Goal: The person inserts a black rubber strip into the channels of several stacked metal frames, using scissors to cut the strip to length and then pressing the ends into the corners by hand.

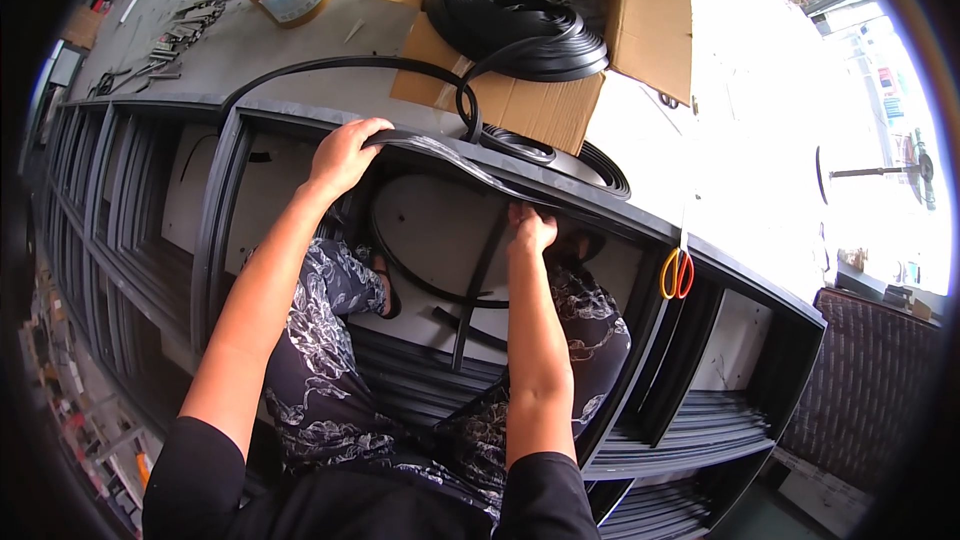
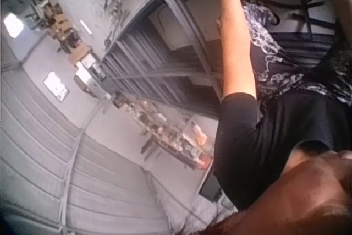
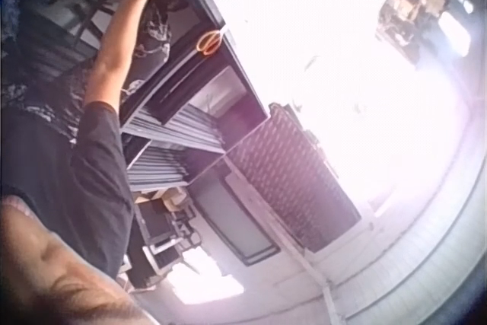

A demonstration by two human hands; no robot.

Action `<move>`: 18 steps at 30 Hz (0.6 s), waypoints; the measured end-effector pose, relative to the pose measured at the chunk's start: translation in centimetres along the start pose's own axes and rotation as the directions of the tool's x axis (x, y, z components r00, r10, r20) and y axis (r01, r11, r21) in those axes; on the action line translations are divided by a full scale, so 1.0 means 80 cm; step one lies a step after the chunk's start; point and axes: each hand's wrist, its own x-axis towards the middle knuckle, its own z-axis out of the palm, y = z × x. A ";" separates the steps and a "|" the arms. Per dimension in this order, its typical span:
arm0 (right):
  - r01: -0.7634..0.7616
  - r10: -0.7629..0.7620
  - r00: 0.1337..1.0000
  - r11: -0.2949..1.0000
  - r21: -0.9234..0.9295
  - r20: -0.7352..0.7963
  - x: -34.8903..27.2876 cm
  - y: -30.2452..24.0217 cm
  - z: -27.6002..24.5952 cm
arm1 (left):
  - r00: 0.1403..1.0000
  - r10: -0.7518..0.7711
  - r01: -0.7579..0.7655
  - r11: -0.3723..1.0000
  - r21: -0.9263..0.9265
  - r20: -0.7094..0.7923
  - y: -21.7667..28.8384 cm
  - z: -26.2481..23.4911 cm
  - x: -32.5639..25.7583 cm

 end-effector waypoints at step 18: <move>-0.074 0.083 0.985 0.995 -0.065 0.153 -0.031 0.036 0.048 | 0.999 0.034 -0.034 0.999 -0.040 -0.007 -0.008 -0.001 0.010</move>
